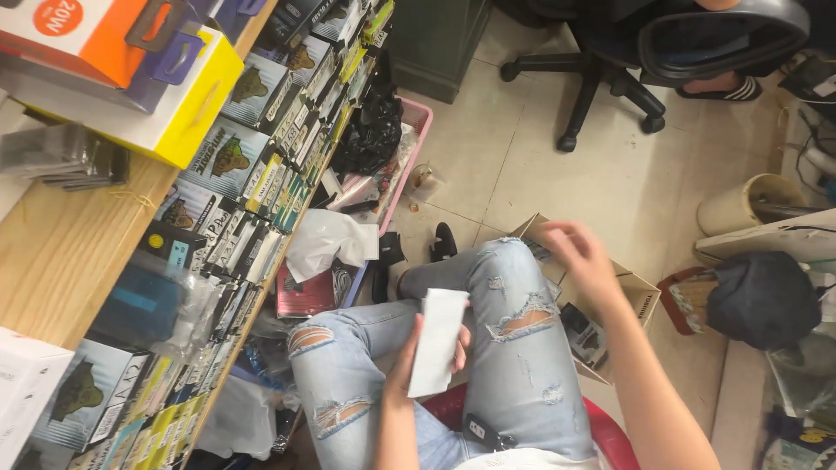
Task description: The person sits on a red chair and sorts through small items, including black packages and white envelopes, taken from a cardboard box. They place the items into a pink basket and handle a yellow bottle and a small white box during the process.
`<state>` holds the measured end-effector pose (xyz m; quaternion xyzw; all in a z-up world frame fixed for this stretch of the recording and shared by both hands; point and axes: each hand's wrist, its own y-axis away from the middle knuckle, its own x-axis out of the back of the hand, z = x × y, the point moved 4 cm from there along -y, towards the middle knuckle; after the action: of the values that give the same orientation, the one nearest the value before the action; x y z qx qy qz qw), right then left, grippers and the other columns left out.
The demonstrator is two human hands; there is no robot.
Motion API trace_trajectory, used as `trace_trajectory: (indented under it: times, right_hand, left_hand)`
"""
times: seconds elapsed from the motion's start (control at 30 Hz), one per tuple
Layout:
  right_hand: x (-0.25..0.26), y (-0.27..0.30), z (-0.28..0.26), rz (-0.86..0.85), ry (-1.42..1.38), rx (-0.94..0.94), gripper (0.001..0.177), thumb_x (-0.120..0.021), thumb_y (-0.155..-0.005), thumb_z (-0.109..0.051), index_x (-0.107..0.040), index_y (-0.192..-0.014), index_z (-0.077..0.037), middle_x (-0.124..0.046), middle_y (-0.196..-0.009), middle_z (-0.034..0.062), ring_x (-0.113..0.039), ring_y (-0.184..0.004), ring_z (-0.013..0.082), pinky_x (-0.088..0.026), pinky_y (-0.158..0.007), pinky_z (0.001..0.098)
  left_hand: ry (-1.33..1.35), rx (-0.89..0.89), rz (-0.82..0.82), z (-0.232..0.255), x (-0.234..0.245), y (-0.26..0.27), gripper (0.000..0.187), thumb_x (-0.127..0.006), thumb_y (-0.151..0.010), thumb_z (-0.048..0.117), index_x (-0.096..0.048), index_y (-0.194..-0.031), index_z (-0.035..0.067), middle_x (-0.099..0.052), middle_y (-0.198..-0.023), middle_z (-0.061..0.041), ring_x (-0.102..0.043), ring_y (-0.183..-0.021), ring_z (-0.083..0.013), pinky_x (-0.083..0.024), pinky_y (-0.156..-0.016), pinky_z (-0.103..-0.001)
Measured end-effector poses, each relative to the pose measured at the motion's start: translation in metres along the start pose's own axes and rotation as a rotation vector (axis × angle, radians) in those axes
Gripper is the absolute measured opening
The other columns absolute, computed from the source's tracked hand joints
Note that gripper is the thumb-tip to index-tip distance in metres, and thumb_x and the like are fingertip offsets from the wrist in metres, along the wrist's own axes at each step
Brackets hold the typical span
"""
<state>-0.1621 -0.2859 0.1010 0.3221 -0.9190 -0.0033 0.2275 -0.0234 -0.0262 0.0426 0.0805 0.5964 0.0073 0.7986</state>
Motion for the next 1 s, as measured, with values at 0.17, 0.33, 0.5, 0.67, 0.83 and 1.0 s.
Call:
trace_trajectory:
  times: [0.17, 0.33, 0.5, 0.67, 0.83, 1.0]
  right_hand:
    - [0.057, -0.015, 0.22, 0.254, 0.319, -0.396, 0.031, -0.06, -0.102, -0.035, -0.068, -0.114, -0.008, -0.072, -0.116, 0.0109, -0.066, -0.106, 0.0274, -0.049, -0.093, 0.0432]
    - [0.038, 0.056, 0.356, -0.066, 0.815, -0.907, 0.09, -0.07, -0.089, -0.05, -0.033, -0.159, -0.007, -0.031, -0.163, 0.0202, -0.03, -0.15, 0.0406, -0.04, -0.116, 0.0566]
    - [0.031, 0.093, 0.353, -0.231, 1.07, -0.808, 0.089, -0.086, -0.082, -0.028, -0.045, -0.159, -0.012, -0.049, -0.156, 0.0214, -0.044, -0.146, 0.0384, -0.041, -0.114, 0.0563]
    - [0.032, 0.087, 0.381, -0.147, 1.04, -0.768, 0.082, -0.077, -0.086, -0.008, -0.041, -0.16, -0.008, -0.053, -0.152, 0.026, -0.045, -0.145, 0.043, -0.034, -0.115, 0.0624]
    - [0.039, 0.079, 0.387, -0.017, 0.719, -0.86, 0.061, -0.078, -0.082, -0.001, -0.065, -0.142, -0.002, -0.073, -0.126, 0.0277, -0.067, -0.12, 0.0483, -0.053, -0.095, 0.0633]
    - [0.086, 0.06, 0.354, 0.085, 0.718, -0.746, 0.05, -0.076, -0.087, -0.014, -0.071, -0.136, -0.006, -0.076, -0.123, 0.0243, -0.068, -0.119, 0.0447, -0.055, -0.095, 0.0585]
  left_hand:
    - [-0.138, -0.18, -0.007, 0.013, -0.007, 0.0, 0.091, -0.052, -0.09, 0.069, -0.034, -0.155, 0.008, -0.06, -0.106, -0.012, -0.064, -0.071, -0.0184, -0.048, -0.061, -0.029]
    - [-0.009, -0.208, 0.3, 0.01, 0.017, -0.002, 0.074, -0.047, -0.094, 0.056, -0.05, -0.142, -0.001, -0.067, -0.12, -0.029, -0.07, -0.086, -0.0336, -0.063, -0.07, -0.048]
    - [0.056, -0.093, 0.19, 0.033, 0.008, -0.007, 0.097, -0.042, -0.089, 0.073, -0.049, -0.147, -0.004, -0.074, -0.099, -0.032, -0.078, -0.08, -0.0358, -0.064, -0.063, -0.036]
    - [-0.059, -0.309, 0.258, 0.016, 0.035, -0.006, 0.062, -0.045, -0.098, 0.056, -0.023, -0.155, 0.05, -0.063, -0.135, -0.027, -0.076, -0.094, -0.042, -0.065, -0.076, -0.047]
    - [-0.081, -0.377, 0.457, 0.012, 0.068, -0.006, 0.055, -0.044, -0.096, 0.052, -0.032, -0.148, 0.042, -0.068, -0.119, -0.021, -0.076, -0.089, -0.0391, -0.065, -0.073, -0.055]
    - [0.01, -0.478, 0.458, 0.02, 0.075, 0.001, 0.043, -0.047, -0.097, 0.051, -0.037, -0.137, 0.04, -0.068, -0.118, -0.017, -0.076, -0.089, -0.0391, -0.064, -0.077, -0.058]
